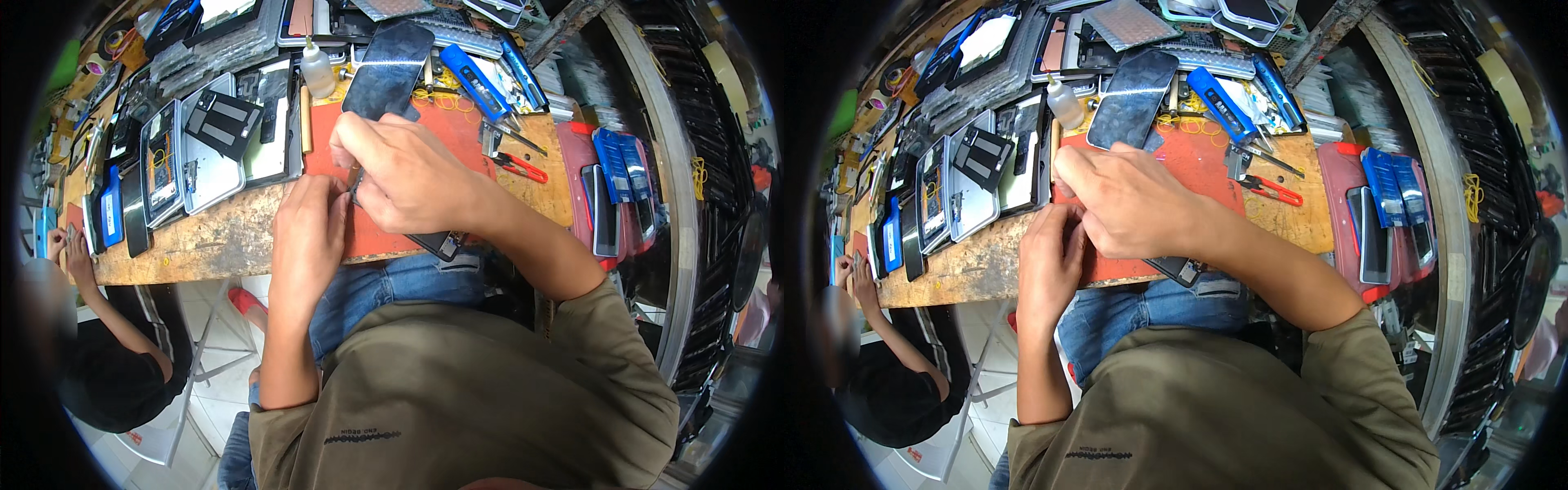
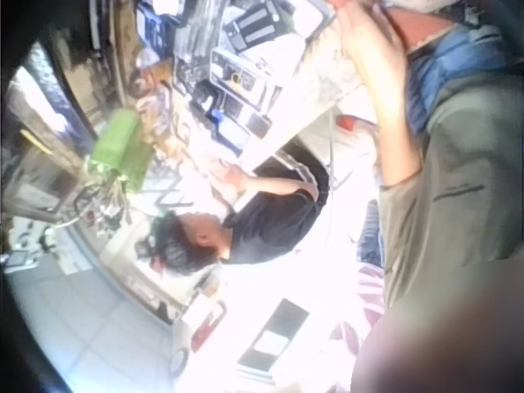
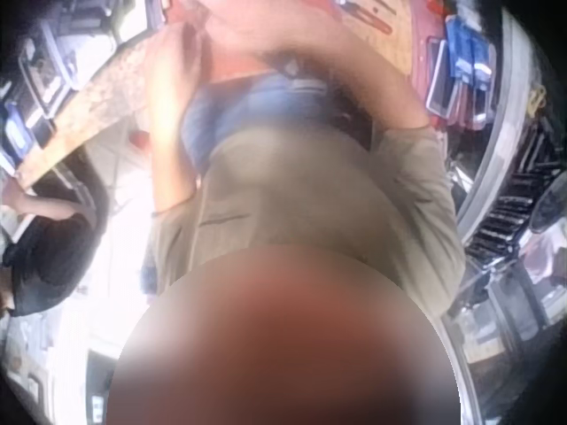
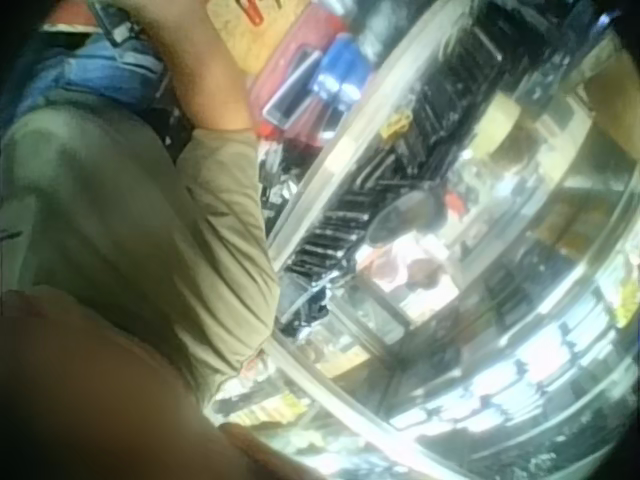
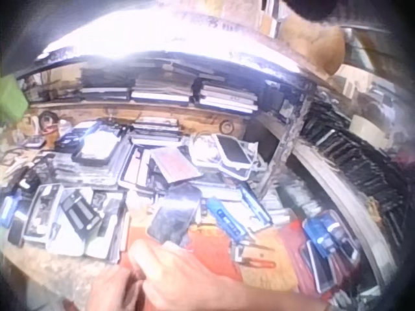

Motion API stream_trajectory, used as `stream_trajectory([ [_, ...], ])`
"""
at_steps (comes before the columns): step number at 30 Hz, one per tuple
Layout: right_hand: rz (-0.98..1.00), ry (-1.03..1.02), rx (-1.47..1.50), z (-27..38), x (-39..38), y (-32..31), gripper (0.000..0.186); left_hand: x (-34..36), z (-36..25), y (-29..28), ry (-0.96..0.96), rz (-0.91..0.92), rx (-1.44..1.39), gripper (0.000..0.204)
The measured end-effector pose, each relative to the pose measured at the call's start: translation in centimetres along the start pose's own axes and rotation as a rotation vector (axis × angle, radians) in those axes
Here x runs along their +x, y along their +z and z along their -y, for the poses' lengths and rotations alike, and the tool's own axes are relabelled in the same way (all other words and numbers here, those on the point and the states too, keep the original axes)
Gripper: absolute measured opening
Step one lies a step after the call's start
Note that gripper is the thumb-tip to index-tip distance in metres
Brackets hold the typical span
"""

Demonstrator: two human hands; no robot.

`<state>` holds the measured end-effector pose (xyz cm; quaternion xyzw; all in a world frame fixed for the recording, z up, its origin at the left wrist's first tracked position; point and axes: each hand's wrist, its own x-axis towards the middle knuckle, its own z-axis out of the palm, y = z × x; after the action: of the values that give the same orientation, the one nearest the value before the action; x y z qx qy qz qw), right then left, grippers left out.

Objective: The person removes a screen protector from a smartphone, then uses a prying tool to open the device and disconnects internal ribbon cables. The person handles the phone and tools throughout the clip.

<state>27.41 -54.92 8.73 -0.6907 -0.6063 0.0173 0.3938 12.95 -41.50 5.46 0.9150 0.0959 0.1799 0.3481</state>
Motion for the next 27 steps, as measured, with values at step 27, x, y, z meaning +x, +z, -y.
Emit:
stream_trajectory([
  [27,-0.272,0.17,0.059,-7.7,-1.6,-3.1,0.018,1.2,10.8,-11.9,-0.33,-0.531,0.498,0.013],
])
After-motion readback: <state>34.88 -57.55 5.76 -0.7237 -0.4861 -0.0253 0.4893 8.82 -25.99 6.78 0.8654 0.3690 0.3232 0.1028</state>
